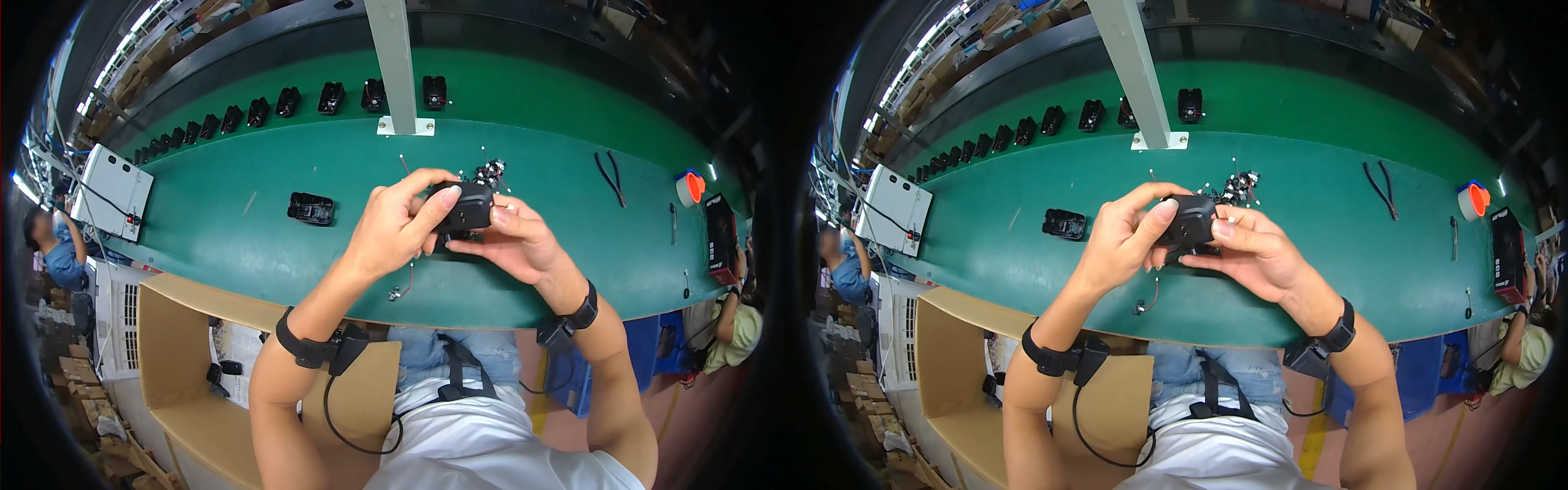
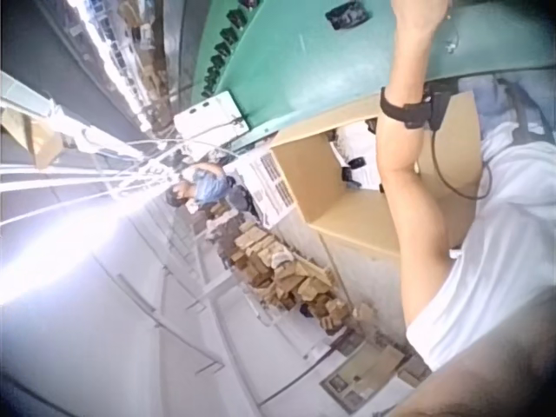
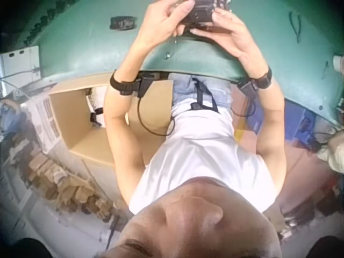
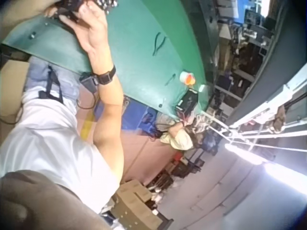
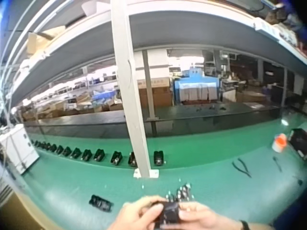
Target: The person assembles small black electronic housings by inserting wired LED components into them. They retrieve housings from a cardboard box, insert the components, and place the finished units on the green workbench.
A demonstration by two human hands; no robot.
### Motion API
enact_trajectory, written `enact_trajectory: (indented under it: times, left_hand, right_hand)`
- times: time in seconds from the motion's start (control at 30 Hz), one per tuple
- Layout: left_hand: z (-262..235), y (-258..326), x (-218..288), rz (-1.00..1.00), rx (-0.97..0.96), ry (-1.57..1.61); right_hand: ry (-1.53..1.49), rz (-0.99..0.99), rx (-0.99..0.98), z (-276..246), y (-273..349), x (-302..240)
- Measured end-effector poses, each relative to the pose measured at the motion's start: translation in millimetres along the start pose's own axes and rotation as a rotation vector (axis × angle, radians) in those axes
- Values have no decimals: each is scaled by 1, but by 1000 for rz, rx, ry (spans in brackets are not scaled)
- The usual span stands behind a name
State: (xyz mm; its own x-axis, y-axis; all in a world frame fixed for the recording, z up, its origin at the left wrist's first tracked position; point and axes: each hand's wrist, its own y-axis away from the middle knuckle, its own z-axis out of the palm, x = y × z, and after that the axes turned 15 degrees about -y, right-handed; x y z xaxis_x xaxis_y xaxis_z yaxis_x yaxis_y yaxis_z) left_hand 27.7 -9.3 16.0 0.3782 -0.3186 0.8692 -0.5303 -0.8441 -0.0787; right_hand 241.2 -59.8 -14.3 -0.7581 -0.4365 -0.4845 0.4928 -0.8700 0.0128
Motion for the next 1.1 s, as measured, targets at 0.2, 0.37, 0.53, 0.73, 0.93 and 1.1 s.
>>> enact_trajectory:
  times: [0.2, 0.37, 0.53, 0.73, 0.93, 1.1]
  left_hand:
    - [9, 3, -2, 308, 343, -598]
    - [-1, 6, 2, 431, 275, -790]
    - [-4, 6, -3, 438, 173, -786]
    - [-4, 5, -3, 434, 207, -715]
    - [-22, 0, -7, 290, 372, -568]
    - [-64, 4, -44, -131, 440, -1387]
  right_hand:
    - [-89, 46, 7, 5, 0, -2]
    - [338, 7, 50, 12, 5, -19]
    - [107, 105, 37, 4, 4, -4]
    - [-65, 126, -31, 1, 1, 0]
    - [541, -154, 8, 21, -30, -18]
    - [2012, -731, 185, -29, -117, -119]
